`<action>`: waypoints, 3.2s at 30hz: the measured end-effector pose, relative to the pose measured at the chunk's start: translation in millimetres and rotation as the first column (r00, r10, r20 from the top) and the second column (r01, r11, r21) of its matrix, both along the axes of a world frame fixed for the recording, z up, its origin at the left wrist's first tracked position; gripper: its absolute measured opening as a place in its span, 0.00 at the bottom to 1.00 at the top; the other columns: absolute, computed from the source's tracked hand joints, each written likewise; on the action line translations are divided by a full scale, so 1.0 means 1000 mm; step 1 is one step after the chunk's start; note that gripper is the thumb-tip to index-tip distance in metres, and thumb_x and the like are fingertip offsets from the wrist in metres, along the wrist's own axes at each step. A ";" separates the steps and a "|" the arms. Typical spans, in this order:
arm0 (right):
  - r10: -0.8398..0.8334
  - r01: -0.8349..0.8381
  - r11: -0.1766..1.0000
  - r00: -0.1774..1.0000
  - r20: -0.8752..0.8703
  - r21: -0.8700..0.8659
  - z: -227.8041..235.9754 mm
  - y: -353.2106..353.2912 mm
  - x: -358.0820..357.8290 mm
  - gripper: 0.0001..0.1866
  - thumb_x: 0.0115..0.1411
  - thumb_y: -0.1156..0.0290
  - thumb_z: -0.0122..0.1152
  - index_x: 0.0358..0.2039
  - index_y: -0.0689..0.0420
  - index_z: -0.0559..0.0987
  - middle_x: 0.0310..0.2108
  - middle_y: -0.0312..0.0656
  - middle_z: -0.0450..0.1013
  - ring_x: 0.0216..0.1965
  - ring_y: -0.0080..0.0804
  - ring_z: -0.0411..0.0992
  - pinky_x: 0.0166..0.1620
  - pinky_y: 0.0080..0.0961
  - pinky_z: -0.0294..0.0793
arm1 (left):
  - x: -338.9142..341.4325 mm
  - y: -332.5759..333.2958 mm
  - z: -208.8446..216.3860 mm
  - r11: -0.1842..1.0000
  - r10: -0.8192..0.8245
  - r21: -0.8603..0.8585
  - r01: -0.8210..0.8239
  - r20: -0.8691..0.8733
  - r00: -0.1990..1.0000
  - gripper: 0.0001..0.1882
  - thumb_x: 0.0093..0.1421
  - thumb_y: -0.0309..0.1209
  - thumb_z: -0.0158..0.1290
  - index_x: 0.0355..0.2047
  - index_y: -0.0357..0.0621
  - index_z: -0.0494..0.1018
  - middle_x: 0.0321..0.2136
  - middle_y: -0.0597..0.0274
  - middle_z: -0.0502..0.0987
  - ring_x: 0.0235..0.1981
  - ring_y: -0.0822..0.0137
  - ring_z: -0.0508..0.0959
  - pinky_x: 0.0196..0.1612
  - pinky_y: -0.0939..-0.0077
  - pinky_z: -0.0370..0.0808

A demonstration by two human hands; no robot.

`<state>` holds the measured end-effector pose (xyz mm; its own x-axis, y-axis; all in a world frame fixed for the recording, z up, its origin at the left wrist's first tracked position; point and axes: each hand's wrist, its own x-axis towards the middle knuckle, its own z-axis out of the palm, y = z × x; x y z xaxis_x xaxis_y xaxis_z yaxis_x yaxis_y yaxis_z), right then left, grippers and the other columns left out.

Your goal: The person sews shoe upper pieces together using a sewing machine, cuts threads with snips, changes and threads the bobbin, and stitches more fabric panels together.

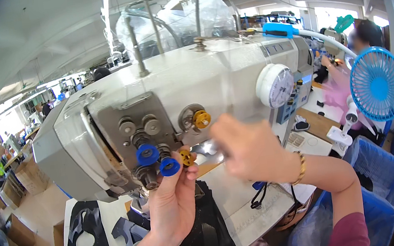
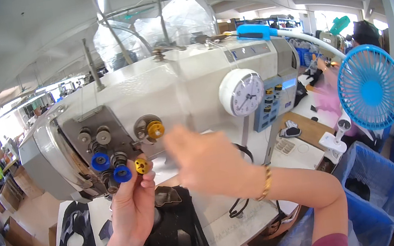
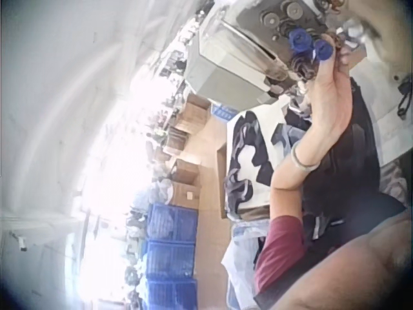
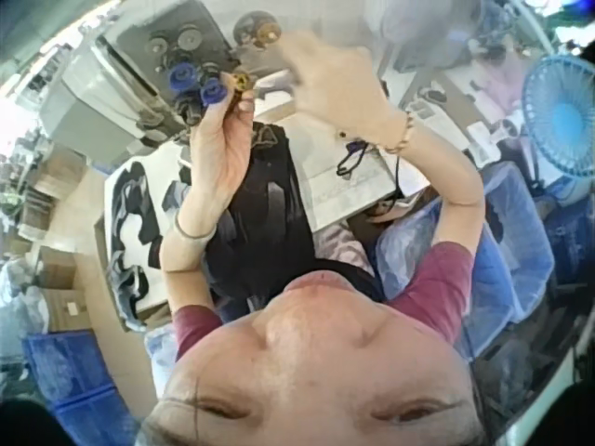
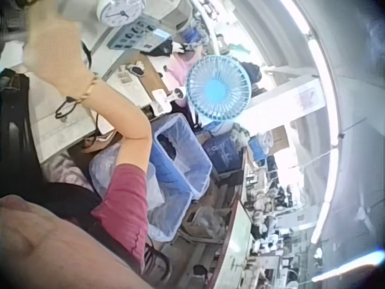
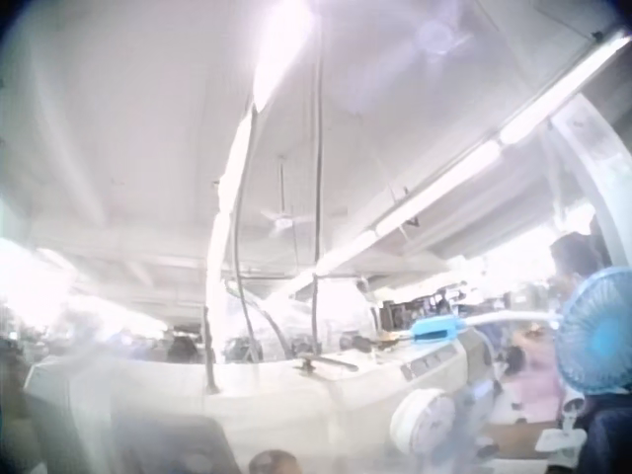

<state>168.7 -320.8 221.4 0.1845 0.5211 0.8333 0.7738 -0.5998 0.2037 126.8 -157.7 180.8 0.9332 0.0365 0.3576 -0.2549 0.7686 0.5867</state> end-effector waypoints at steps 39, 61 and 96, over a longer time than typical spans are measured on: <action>0.248 -0.229 0.966 0.951 -0.183 0.119 0.021 0.020 -0.011 0.06 0.46 0.81 0.52 0.27 0.60 0.71 0.22 0.44 0.66 0.19 0.36 0.67 0.24 0.26 0.65 | -0.013 0.004 0.008 0.995 0.084 0.049 -0.083 -0.015 0.996 0.12 0.58 0.28 0.54 0.40 0.35 0.69 0.39 0.58 0.71 0.34 0.71 0.70 0.43 0.80 0.69; 0.145 -0.140 0.989 0.970 -0.198 0.035 0.019 0.015 -0.012 0.05 0.50 0.73 0.53 0.25 0.62 0.70 0.23 0.47 0.69 0.26 0.46 0.71 0.27 0.37 0.69 | -0.009 0.001 0.004 0.997 0.075 0.030 -0.076 0.034 0.997 0.12 0.57 0.30 0.55 0.40 0.36 0.71 0.42 0.58 0.70 0.36 0.72 0.70 0.44 0.79 0.69; -0.193 0.208 0.945 0.978 0.080 -0.252 0.008 -0.002 -0.005 0.13 0.44 0.74 0.55 0.34 0.55 0.72 0.33 0.41 0.70 0.25 0.37 0.72 0.24 0.26 0.72 | -0.009 -0.004 0.004 0.996 0.089 0.005 -0.090 0.042 0.995 0.10 0.59 0.29 0.52 0.40 0.38 0.71 0.43 0.59 0.71 0.38 0.71 0.70 0.44 0.78 0.68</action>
<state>163.7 -323.2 229.1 0.2657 0.6762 0.6871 0.6266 -0.6628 0.4099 118.2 -162.1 185.1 0.9104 0.1166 0.3969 -0.3471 0.7374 0.5795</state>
